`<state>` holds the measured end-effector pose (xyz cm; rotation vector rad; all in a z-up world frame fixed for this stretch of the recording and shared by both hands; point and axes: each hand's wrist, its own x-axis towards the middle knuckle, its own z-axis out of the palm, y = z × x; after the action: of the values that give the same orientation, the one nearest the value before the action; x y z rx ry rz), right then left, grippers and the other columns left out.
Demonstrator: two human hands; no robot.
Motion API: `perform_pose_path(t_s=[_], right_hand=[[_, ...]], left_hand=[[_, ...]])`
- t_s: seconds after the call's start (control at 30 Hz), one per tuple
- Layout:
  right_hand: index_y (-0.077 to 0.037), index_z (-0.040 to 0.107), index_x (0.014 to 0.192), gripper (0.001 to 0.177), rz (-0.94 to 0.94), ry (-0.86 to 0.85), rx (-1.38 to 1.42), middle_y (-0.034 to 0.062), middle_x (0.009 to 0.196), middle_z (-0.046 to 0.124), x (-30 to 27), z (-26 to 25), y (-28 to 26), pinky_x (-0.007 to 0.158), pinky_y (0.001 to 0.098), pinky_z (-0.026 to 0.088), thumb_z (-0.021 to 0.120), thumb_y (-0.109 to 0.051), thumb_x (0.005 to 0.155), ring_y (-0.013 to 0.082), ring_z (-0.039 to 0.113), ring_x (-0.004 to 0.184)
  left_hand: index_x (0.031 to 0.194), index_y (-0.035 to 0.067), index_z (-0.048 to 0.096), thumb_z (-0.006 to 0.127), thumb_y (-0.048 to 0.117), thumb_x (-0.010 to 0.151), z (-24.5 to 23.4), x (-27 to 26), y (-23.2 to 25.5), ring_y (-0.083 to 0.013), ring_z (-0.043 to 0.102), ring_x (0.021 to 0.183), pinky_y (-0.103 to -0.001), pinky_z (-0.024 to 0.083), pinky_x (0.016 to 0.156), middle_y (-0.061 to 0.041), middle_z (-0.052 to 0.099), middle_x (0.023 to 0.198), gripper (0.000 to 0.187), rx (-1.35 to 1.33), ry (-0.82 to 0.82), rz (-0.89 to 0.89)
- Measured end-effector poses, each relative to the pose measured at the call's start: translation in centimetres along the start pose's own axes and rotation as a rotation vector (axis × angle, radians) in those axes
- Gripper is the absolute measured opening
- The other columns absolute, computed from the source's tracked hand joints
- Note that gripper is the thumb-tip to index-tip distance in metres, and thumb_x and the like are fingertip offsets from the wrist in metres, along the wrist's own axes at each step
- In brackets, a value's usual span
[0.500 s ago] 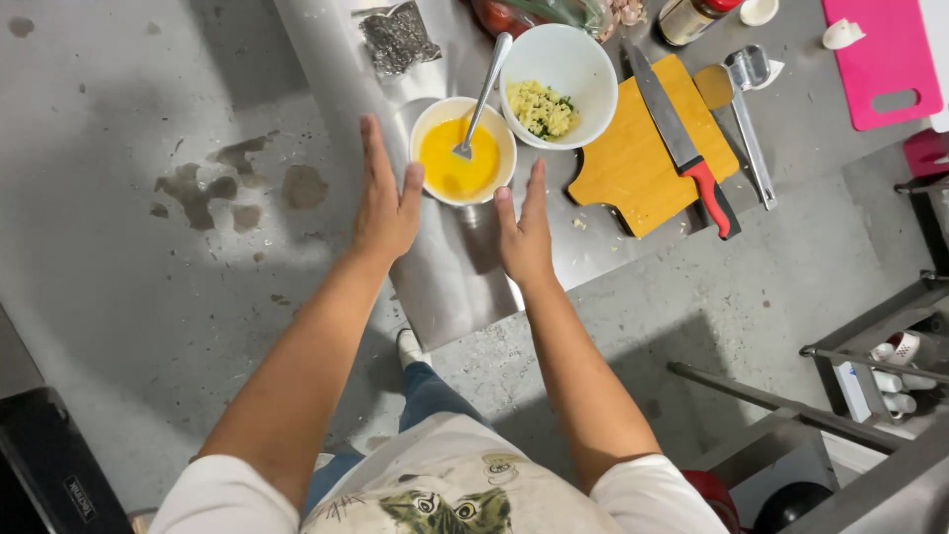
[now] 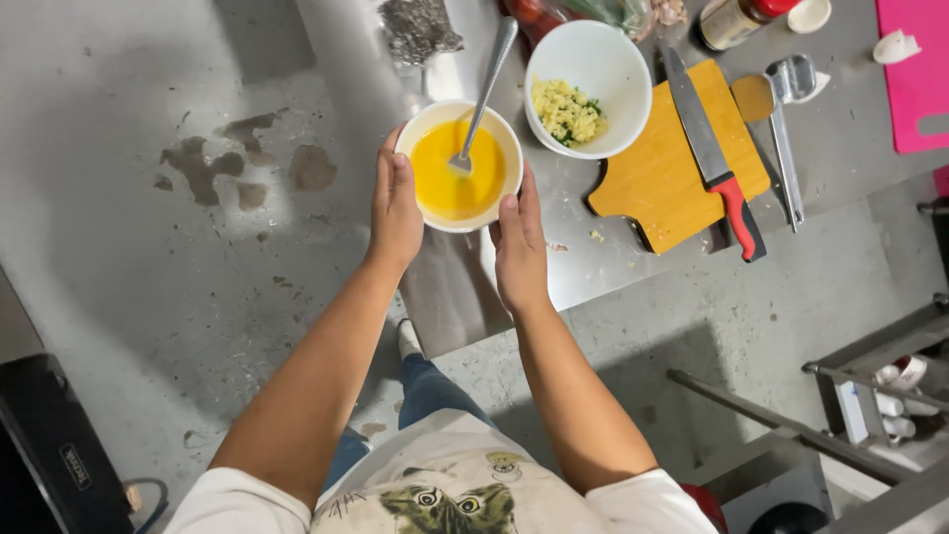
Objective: Preparing and whisking eggs while managing various pots and pans on a gas stove.
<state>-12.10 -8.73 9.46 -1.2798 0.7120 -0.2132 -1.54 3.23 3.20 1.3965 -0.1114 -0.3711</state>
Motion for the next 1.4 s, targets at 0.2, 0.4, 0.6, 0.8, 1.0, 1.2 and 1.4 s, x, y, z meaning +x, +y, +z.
perform_pose_path(t_s=[0.2, 0.4, 0.6, 0.8, 1.0, 1.2, 1.4], right_hand=[[-0.012, 0.016, 0.165, 0.065, -0.068, -0.202, 0.041, 0.0052, 0.159, 0.039, -5.5, 3.7, -4.9, 0.117, 0.0373, 0.041, 0.043, -0.032, 0.109, 0.017, 0.045, 0.142], [-0.005, 0.037, 0.155, 0.057, -0.122, -0.389, -0.176, 0.0049, 0.149, 0.049, -6.4, 5.7, -7.8, 0.106, 0.0391, 0.055, 0.052, -0.03, 0.106, 0.0187, 0.057, 0.131], [-0.006, 0.052, 0.15, 0.048, -0.067, -0.646, -0.345, -0.0016, 0.102, 0.064, -6.0, 15.6, -9.0, 0.073, 0.024, 0.046, 0.058, -0.027, 0.107, 0.0095, 0.057, 0.085], [-0.006, 0.068, 0.122, 0.025, 0.127, -1.081, -0.281, -0.0032, 0.082, 0.056, -13.6, 28.2, -7.8, 0.058, 0.0204, 0.036, 0.059, -0.026, 0.109, 0.0058, 0.042, 0.065], [-0.007, 0.062, 0.099, 0.021, -0.2, -1.317, -0.545, 0.0009, 0.072, 0.061, -25.7, 37.4, -6.8, 0.053, 0.0227, 0.04, 0.054, -0.024, 0.11, 0.0079, 0.05, 0.059], [-0.005, 0.061, 0.101, 0.015, -0.279, -1.483, -0.548, 0.0033, 0.078, 0.067, -32.2, 42.2, -4.4, 0.053, 0.0247, 0.049, 0.053, -0.017, 0.107, 0.0094, 0.061, 0.063], [-0.004, 0.06, 0.1, 0.016, -0.306, -1.332, -0.543, 0.0063, 0.075, 0.067, -36.7, 45.5, -2.5, 0.051, 0.0265, 0.046, 0.053, -0.015, 0.109, 0.0125, 0.059, 0.058]], left_hand=[[0.16, 0.006, 0.036, 0.039, 0.02, 0.113, -4.2, -2.8, 7.7, -0.0213, 0.045, 0.145, -0.035, 0.035, 0.122, -0.012, 0.046, 0.159, 0.049, -0.468, -0.064, -0.033], [0.16, 0.011, 0.031, 0.037, 0.014, 0.107, -11.7, -8.3, 12.5, -0.0179, 0.048, 0.141, -0.034, 0.038, 0.118, -0.009, 0.046, 0.156, 0.053, -0.571, -0.001, -0.044], [0.159, 0.009, 0.037, 0.037, 0.019, 0.11, -21.2, -17.8, 17.9, -0.0183, 0.051, 0.138, -0.033, 0.038, 0.118, -0.012, 0.054, 0.151, 0.05, -0.426, 0.134, 0.115], [0.156, 0.013, 0.041, 0.037, 0.03, 0.108, -30.1, -29.4, 22.2, -0.0161, 0.057, 0.132, -0.032, 0.043, 0.113, -0.007, 0.058, 0.147, 0.051, -0.295, 0.333, -0.011], [0.154, 0.014, 0.045, 0.037, 0.035, 0.107, -36.8, -40.7, 23.1, -0.0156, 0.055, 0.132, -0.032, 0.042, 0.113, -0.005, 0.056, 0.149, 0.051, -0.189, 0.564, 0.033], [0.152, 0.013, 0.047, 0.036, 0.039, 0.107, -41.7, -49.1, 24.1, -0.0169, 0.06, 0.13, -0.029, 0.045, 0.11, -0.008, 0.059, 0.146, 0.053, -0.13, 0.753, 0.107], [0.153, 0.013, 0.045, 0.04, 0.04, 0.104, -43.9, -53.2, 23.9, -0.0186, 0.061, 0.126, -0.032, 0.051, 0.103, -0.01, 0.059, 0.143, 0.056, -0.308, 0.781, 0.124]])
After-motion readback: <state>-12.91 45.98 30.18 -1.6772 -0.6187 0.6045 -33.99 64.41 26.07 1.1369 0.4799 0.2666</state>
